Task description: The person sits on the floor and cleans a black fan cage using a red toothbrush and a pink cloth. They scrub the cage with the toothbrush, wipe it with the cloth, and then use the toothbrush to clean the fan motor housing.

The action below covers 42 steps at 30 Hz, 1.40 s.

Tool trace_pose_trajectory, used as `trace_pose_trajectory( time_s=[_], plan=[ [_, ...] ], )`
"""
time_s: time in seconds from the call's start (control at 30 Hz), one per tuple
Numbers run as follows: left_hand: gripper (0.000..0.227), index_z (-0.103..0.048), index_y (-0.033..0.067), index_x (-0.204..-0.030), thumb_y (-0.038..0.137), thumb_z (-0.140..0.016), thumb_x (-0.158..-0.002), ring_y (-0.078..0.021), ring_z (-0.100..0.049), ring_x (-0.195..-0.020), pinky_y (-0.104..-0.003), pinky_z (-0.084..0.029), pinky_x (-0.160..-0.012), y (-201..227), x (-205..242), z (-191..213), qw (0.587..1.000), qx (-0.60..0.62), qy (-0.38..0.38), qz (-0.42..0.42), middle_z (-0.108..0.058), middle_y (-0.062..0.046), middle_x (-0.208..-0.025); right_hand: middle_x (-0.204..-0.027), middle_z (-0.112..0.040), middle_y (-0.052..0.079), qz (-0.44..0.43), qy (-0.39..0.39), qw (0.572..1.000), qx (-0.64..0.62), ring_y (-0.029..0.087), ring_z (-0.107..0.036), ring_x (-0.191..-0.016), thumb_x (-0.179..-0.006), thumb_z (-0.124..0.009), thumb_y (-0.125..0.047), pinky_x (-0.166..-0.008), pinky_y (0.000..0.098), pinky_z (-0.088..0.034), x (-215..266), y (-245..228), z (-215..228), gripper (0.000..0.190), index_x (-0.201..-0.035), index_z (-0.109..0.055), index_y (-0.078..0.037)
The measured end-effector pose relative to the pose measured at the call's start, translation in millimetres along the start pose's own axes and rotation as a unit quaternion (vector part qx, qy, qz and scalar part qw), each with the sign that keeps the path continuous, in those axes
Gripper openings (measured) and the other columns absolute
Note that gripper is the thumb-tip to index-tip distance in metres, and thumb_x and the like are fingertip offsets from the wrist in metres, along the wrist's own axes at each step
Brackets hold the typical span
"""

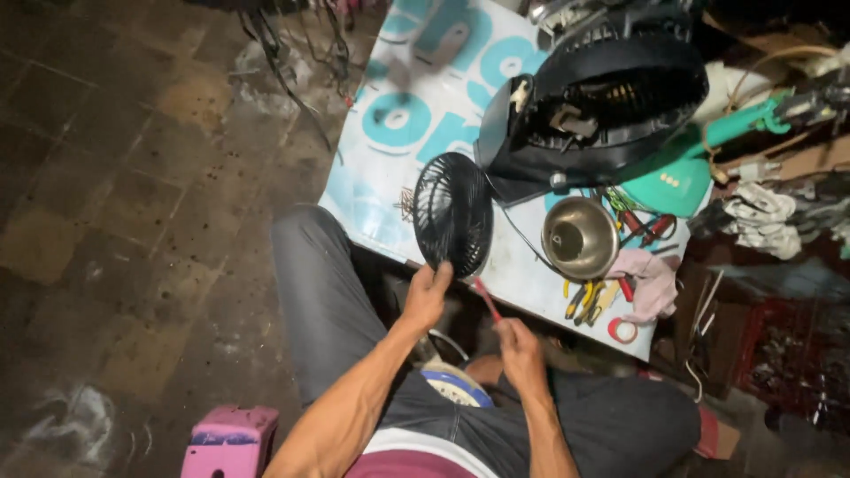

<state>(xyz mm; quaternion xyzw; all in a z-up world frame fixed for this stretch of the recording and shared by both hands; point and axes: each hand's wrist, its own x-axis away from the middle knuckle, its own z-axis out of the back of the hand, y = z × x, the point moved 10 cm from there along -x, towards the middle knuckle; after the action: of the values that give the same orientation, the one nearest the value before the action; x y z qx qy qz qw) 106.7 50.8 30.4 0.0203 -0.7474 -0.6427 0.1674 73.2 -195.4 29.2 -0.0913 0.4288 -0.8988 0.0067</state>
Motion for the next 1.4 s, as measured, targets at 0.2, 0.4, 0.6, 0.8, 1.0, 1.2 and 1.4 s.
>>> trace_pose_trajectory(
  time_s=[0.2,0.4,0.6,0.8,1.0,1.2,1.4],
  plan=[
    [0.028,-0.055,-0.0005,-0.113,-0.003,-0.068,-0.088,-0.0162,-0.058,-0.082,-0.036,-0.056,-0.075,30,11,-19,0.996,0.023,-0.081,0.013,-0.059,-0.005,-0.088,-0.068,-0.065,0.003,-0.026,-0.045,0.995,-0.087,0.018,-0.062,-0.064,-0.103,-0.049,-0.029,-0.073,0.0370,-0.055,-9,-14,-17,0.029,-0.095,-0.075,-0.018],
    [0.026,-0.060,0.0049,-0.093,-0.003,-0.077,-0.074,-0.0146,-0.052,-0.067,-0.029,-0.050,-0.058,6,15,-21,0.997,-0.016,-0.067,-0.028,-0.054,-0.003,-0.066,-0.081,-0.074,0.014,0.046,-0.024,0.999,-0.009,0.033,-0.072,-0.083,-0.098,-0.058,-0.020,-0.076,0.0440,-0.056,-27,-40,-15,0.018,-0.098,-0.075,-0.014],
    [0.029,-0.055,-0.0016,-0.102,-0.009,-0.071,-0.078,-0.0201,-0.061,-0.082,-0.038,-0.057,-0.076,19,11,-19,0.996,0.035,-0.078,0.002,-0.064,-0.014,-0.081,-0.086,-0.074,0.017,0.052,-0.036,0.997,0.033,0.040,-0.070,-0.089,-0.099,-0.052,-0.022,-0.076,0.0505,-0.056,-6,-65,-18,0.019,-0.097,-0.070,-0.015],
    [0.035,-0.057,-0.0007,-0.105,-0.004,-0.076,-0.076,-0.0241,-0.061,-0.074,-0.041,-0.055,-0.065,5,10,-29,0.995,-0.025,-0.095,-0.012,-0.060,-0.013,-0.077,-0.082,-0.073,0.015,0.044,-0.021,0.998,0.050,0.039,-0.071,-0.083,-0.103,-0.045,-0.024,-0.075,0.0502,-0.056,-12,-80,-8,0.025,-0.096,-0.067,-0.015],
    [0.029,-0.063,-0.0001,-0.098,-0.011,-0.076,-0.074,-0.0216,-0.068,-0.078,-0.035,-0.058,-0.075,-19,2,-25,0.995,0.012,-0.096,-0.003,-0.071,-0.016,-0.080,-0.084,-0.077,0.010,0.050,-0.052,0.996,0.047,0.035,-0.073,-0.089,-0.096,-0.052,-0.020,-0.078,0.0470,-0.058,-3,-57,-10,0.019,-0.092,-0.070,-0.018],
    [0.038,-0.055,-0.0050,-0.111,-0.013,-0.072,-0.078,-0.0208,-0.066,-0.090,-0.039,-0.058,-0.085,15,7,-28,0.993,0.061,-0.097,0.033,-0.069,-0.016,-0.094,-0.090,-0.073,0.018,0.036,-0.016,0.999,-0.017,0.040,-0.070,-0.092,-0.102,-0.048,-0.021,-0.081,0.0512,-0.054,-17,-65,-18,0.022,-0.094,-0.066,-0.012],
    [0.043,-0.052,-0.0033,-0.110,-0.014,-0.074,-0.075,-0.0242,-0.068,-0.093,-0.040,-0.059,-0.085,19,7,-33,0.992,0.078,-0.096,0.013,-0.069,-0.017,-0.094,-0.076,-0.072,0.011,-0.004,-0.034,0.999,-0.026,0.030,-0.072,-0.076,-0.100,-0.054,-0.024,-0.074,0.0416,-0.057,-6,-57,-13,0.020,-0.091,-0.071,-0.018]
  ],
)
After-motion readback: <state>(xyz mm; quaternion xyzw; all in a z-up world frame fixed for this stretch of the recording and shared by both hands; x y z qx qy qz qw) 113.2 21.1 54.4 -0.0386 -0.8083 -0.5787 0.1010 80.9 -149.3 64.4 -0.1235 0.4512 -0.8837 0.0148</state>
